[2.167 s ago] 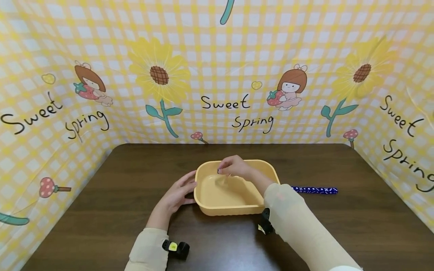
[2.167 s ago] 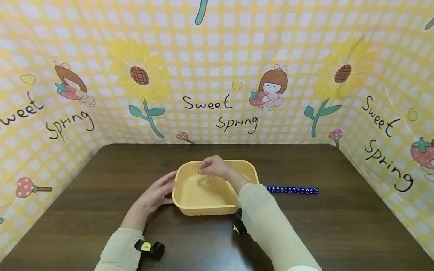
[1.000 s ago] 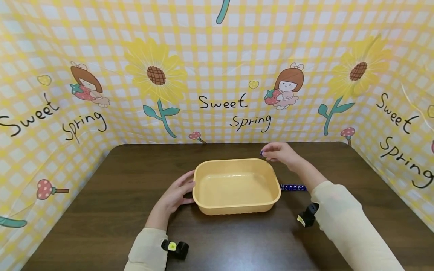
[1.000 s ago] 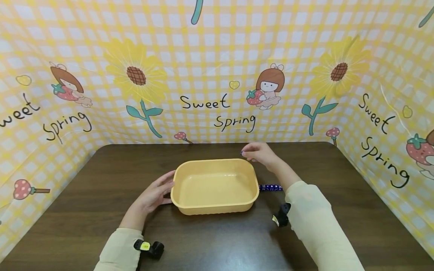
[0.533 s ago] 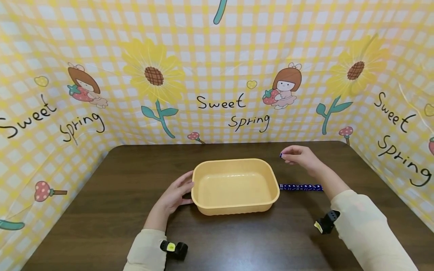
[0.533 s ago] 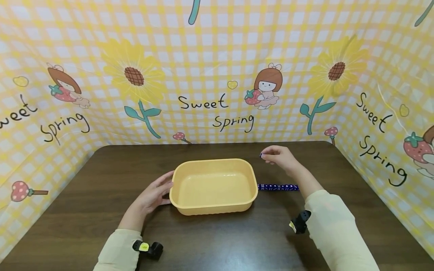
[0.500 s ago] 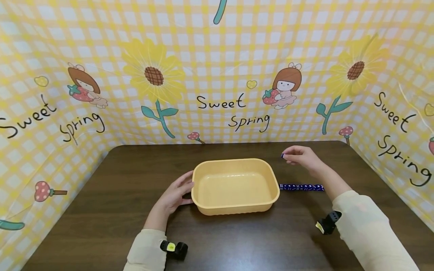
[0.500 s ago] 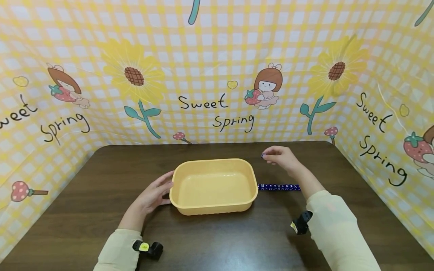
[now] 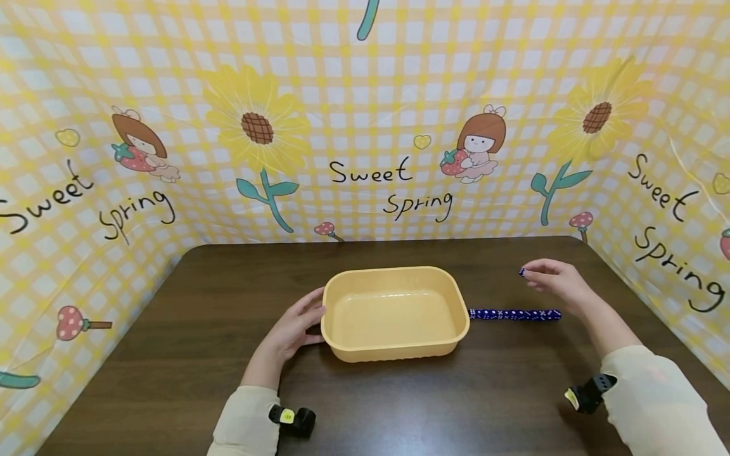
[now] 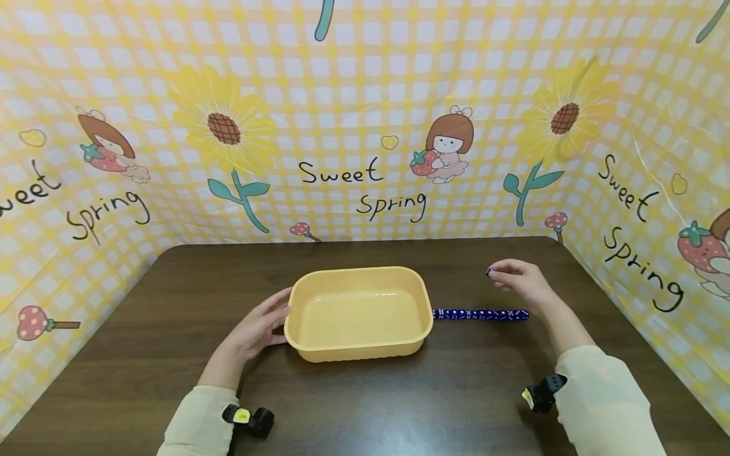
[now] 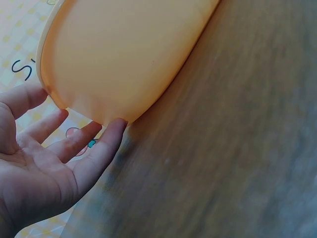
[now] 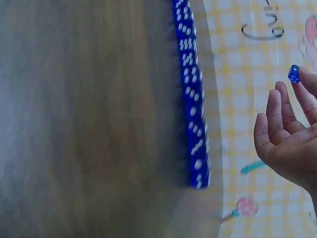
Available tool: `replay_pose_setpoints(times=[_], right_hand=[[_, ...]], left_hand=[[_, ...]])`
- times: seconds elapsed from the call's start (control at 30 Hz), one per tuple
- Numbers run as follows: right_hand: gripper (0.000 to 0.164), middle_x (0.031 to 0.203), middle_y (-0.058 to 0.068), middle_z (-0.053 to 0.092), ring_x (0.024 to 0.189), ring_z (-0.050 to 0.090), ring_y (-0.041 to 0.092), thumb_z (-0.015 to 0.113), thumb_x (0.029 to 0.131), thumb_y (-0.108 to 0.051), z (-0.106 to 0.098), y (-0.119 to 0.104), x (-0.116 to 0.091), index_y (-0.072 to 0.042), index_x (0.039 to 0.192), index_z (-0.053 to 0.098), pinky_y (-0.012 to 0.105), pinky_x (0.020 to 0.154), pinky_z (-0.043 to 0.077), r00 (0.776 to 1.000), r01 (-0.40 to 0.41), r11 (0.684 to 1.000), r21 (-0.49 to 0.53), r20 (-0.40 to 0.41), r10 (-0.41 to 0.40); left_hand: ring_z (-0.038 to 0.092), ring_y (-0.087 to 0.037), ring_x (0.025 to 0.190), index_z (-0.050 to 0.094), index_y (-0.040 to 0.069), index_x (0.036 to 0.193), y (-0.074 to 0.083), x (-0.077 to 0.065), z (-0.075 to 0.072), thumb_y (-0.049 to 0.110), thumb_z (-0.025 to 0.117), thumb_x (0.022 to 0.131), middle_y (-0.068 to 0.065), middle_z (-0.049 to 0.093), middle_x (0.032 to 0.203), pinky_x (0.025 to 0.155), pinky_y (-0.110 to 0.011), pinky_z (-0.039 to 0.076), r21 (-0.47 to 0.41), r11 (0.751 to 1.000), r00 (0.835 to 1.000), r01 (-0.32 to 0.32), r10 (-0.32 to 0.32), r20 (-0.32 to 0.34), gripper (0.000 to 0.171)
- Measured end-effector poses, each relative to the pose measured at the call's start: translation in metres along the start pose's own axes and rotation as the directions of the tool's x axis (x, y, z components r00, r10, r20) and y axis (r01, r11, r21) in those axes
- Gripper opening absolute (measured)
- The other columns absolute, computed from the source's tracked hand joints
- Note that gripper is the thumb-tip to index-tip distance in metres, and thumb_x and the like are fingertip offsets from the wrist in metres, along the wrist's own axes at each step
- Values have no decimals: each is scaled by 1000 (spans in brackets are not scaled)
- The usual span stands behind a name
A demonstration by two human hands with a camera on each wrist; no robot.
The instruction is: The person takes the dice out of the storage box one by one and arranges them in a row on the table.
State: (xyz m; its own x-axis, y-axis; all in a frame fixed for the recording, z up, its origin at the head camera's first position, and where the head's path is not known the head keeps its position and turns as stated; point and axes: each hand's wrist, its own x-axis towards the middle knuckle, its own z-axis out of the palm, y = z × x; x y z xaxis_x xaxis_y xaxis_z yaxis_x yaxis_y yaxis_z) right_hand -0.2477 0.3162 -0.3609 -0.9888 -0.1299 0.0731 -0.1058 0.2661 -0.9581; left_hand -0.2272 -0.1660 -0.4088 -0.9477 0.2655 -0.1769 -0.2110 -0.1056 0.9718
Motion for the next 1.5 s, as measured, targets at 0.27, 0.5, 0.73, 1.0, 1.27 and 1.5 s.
replay_pose_setpoints(times=[0.27, 0.5, 0.73, 1.0, 1.27, 1.5], right_hand=[[7, 83, -15, 59, 76, 57, 5, 57, 84, -21, -27, 25, -16, -25, 87, 62, 22, 67, 46, 998, -42, 999, 27, -52, 43], [7, 83, -16, 59, 77, 58, 6, 58, 83, -25, -45, 50, -23, -28, 86, 64, 21, 67, 46, 991, -109, 994, 29, -78, 111], [9, 82, -17, 59, 74, 57, 6, 57, 84, -21, -46, 46, -34, -27, 83, 64, 21, 64, 46, 987, -143, 984, 102, -56, 149], [14, 81, -18, 57, 73, 56, 5, 55, 85, -19, -51, 53, -39, -28, 80, 64, 22, 63, 45, 982, -173, 980, 99, -55, 179], [12, 81, -16, 57, 74, 56, 3, 56, 85, -19, -54, 61, -40, -28, 81, 64, 19, 65, 45, 982, -175, 980, 91, -49, 180], [14, 78, -15, 59, 74, 55, -1, 59, 82, -14, -56, 69, -41, -26, 78, 64, 16, 65, 44, 983, -172, 982, 71, -49, 176]], left_hand=[[41, -30, 109, 28, 15, 135, 0, 0, 1, 10, 46, 88, -15, 31, 133, 72, -46, 44, 4, 1000, 1000, 0, 0, -8, 50], [40, -30, 109, 27, 15, 135, -1, 1, 1, 10, 46, 88, -16, 30, 134, 73, -46, 43, 7, 1000, 1000, -1, 1, 5, 51], [42, -28, 107, 27, 16, 135, -1, 0, 0, 11, 47, 88, -15, 30, 134, 73, -46, 43, 2, 1000, 1000, 5, -5, -2, 51], [43, -27, 107, 26, 15, 135, -1, -1, 0, 12, 47, 88, -16, 30, 134, 74, -47, 43, -5, 1000, 1000, 1, -1, 12, 52], [43, -27, 106, 26, 15, 135, -2, 1, -1, 12, 48, 88, -15, 30, 134, 74, -47, 43, -16, 1000, 1000, 2, -2, 14, 52], [43, -26, 106, 26, 15, 135, -1, 2, 0, 13, 49, 88, -15, 30, 134, 74, -47, 43, -16, 1000, 1000, 3, -3, 14, 53]])
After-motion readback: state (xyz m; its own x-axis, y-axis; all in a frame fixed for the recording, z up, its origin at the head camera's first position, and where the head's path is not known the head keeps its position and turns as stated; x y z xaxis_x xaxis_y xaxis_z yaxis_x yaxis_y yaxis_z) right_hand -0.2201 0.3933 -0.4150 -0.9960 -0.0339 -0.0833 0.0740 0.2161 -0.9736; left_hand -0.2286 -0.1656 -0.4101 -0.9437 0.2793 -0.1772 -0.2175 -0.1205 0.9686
